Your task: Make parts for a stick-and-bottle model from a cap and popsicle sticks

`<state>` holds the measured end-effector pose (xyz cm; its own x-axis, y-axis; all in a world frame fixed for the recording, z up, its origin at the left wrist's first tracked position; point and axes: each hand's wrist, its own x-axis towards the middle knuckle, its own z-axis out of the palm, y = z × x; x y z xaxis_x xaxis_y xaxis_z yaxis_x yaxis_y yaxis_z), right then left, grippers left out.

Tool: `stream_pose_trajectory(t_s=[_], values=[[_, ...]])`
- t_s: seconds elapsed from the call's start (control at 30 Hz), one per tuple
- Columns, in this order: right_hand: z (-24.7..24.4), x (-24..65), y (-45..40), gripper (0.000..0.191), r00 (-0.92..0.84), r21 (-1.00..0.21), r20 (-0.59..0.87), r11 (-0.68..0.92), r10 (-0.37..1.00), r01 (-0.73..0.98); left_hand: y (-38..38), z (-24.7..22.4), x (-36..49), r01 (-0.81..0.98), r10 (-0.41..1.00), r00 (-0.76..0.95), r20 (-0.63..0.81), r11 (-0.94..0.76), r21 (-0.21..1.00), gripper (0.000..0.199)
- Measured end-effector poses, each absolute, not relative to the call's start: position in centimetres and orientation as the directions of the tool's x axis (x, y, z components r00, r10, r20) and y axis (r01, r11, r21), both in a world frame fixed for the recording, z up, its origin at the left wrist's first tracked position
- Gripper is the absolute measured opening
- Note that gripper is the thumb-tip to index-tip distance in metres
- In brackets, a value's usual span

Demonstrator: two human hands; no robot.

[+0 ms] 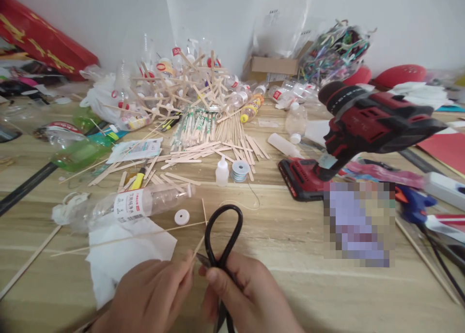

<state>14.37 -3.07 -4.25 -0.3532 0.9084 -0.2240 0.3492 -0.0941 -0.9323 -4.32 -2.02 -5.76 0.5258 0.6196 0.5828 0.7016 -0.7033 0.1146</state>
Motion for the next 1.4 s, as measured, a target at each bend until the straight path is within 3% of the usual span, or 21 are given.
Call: stream_pose_trajectory(t_s=[0.07, 0.1, 0.17, 0.2, 0.27, 0.4, 1.4], values=[[-4.5, 14.7, -3.0, 0.033, -0.335, -0.839, 0.037, 0.211, 0.942, 0.501, -1.7, -5.6, -4.5, 0.672, 0.681, 0.494, 0.54, -0.694, 0.26, 0.021], [-4.6, 14.9, -3.0, 0.031, -0.351, -0.703, 0.224, 0.401, 0.909, 0.588, -1.4, -5.4, -4.6, 0.664, 0.772, 0.457, 0.443, -0.627, 0.407, 0.02], [-4.5, 15.3, -2.8, 0.029, -0.449, -0.334, 0.501, 0.643, 0.74, 0.689, -0.7, -4.9, -4.7, 0.608, 0.929, 0.365, 0.064, -0.29, 0.739, 0.021], [-4.4, 15.4, -2.7, 0.03, -0.493, -0.208, 0.547, 0.68, 0.677, 0.703, -0.4, -4.5, -4.7, 0.545, 0.942, 0.314, -0.115, -0.079, 0.834, 0.024], [-4.2, 15.7, -2.5, 0.032, -0.534, -0.105, 0.562, 0.695, 0.631, 0.711, 0.0, -3.9, -4.6, 0.372, 0.9, 0.28, -0.333, 0.219, 0.902, 0.028], [-4.2, 16.1, -2.3, 0.034, -0.526, -0.121, 0.543, 0.681, 0.655, 0.723, 0.2, -3.4, -4.4, 0.238, 0.838, 0.33, -0.434, 0.371, 0.898, 0.025], [-4.3, 16.1, -2.0, 0.039, -0.578, -0.032, 0.5, 0.681, 0.645, 0.732, -0.4, -3.9, -4.1, 0.342, 0.821, 0.323, -0.47, 0.362, 0.867, 0.028]])
